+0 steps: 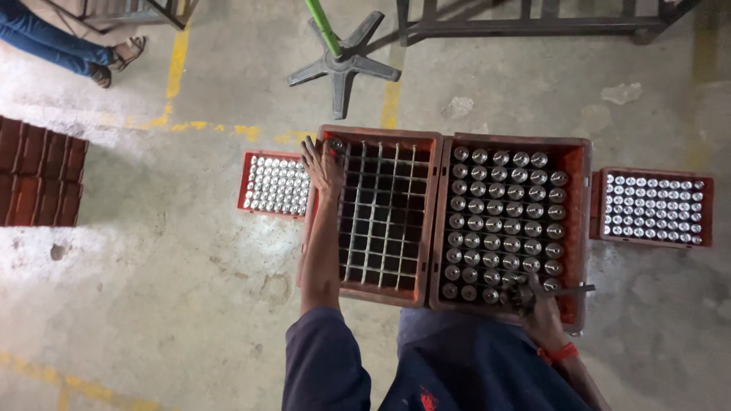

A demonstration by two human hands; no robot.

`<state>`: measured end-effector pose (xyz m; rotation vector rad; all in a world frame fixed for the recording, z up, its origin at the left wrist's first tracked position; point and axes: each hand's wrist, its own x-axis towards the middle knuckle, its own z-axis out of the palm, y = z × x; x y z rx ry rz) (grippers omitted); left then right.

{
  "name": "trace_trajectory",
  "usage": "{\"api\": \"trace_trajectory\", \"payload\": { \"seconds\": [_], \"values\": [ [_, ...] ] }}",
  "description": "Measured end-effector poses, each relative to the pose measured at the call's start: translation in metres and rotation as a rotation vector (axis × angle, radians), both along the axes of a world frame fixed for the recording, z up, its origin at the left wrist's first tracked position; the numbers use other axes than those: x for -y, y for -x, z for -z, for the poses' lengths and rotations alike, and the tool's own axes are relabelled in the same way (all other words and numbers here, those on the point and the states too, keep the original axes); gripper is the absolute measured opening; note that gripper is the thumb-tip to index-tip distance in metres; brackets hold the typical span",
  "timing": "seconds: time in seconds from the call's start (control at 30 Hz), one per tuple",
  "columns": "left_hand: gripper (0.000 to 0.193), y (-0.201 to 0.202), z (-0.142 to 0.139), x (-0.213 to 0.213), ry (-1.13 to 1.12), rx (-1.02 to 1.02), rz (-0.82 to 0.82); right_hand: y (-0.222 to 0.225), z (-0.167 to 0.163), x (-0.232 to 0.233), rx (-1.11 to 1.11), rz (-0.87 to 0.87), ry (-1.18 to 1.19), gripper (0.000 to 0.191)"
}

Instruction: The person transfers small cylindrical metal parts from a red crate into a brown crate with a grid insert. They use both hands to pick up and place the parts into the grid slots, then lift the filled crate and set it aside.

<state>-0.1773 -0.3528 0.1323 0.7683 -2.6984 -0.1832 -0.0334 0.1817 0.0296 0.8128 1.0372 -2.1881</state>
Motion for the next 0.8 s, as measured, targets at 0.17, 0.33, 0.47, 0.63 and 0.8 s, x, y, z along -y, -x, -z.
{"api": "trace_trajectory", "payload": {
  "seconds": [0.17,0.33,0.47,0.63,0.8],
  "values": [
    [0.060,0.018,0.000,0.006,0.095,0.096,0.102,-0.019,-0.004,0.010,-0.416,-0.370,-0.621,0.031],
    [0.047,-0.006,-0.012,0.016,-0.178,-0.159,0.195,-0.024,-0.004,0.005,0.064,-0.054,-0.335,0.037],
    [0.050,-0.048,-0.007,-0.007,-0.650,-0.736,0.391,-0.019,-0.010,0.011,-0.106,0.036,-0.287,0.026],
    [0.030,-0.084,0.046,-0.134,-1.802,-0.479,0.217,0.008,-0.017,0.039,0.345,-0.001,-0.327,0.022],
    [0.045,-0.149,0.070,-0.265,-1.276,0.051,0.042,0.030,-0.019,0.064,-0.242,-0.098,-0.248,0.023]
  ]
}}
